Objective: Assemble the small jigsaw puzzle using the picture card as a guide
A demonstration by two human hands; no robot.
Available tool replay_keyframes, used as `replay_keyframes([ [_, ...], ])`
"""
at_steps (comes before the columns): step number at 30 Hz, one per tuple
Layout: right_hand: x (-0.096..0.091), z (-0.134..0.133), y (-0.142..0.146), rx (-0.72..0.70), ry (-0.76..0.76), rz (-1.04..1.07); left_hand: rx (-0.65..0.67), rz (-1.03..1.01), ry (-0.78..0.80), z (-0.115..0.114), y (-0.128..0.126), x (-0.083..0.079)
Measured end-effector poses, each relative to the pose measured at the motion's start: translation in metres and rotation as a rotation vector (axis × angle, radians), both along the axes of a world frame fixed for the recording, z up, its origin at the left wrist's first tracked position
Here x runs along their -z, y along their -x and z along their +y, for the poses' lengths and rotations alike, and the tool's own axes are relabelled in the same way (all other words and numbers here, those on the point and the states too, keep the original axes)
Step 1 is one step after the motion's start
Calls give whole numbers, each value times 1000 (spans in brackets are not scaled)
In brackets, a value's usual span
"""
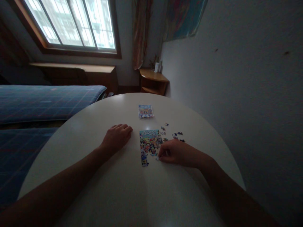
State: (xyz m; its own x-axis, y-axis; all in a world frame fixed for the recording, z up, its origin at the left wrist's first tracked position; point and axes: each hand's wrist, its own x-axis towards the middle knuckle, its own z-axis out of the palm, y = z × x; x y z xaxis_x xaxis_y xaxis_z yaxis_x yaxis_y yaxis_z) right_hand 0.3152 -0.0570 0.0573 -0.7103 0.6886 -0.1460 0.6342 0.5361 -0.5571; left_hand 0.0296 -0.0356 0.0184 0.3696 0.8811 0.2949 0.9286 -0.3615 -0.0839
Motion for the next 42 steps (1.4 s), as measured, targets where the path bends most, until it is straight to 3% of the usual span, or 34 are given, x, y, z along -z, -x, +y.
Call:
replay_keyframes([
  [7, -6, 0, -3, -14, 9, 2, 9, 21, -48, 1, 4, 1],
  [12, -12, 10, -21, 104, -85, 8, -5, -33, -63, 2, 7, -1],
  [15, -12, 18, -32, 170, -60, 2, -19, -107, -65, 1, 7, -3],
  [21, -5, 25, -36, 186, -79, 8, 157, -486, -20, -10, -4, -3],
  [24, -2, 22, -26, 176, -118, 52, 224, -735, 93, -19, -19, -1],
  [28, -3, 11, -6, 144, -200, 113, 236, -974, 300, -29, -33, 1],
  [31, -5, 0, 11, 150, -221, 189, 221, -1057, 354, -32, -38, 1],
  [36, 4, -10, 29, 194, -390, 257, 323, -1134, 399, -37, -40, -3],
  [42, 7, -7, 28, 12, -698, 287, 478, -1223, 450, -40, -40, -6],
])
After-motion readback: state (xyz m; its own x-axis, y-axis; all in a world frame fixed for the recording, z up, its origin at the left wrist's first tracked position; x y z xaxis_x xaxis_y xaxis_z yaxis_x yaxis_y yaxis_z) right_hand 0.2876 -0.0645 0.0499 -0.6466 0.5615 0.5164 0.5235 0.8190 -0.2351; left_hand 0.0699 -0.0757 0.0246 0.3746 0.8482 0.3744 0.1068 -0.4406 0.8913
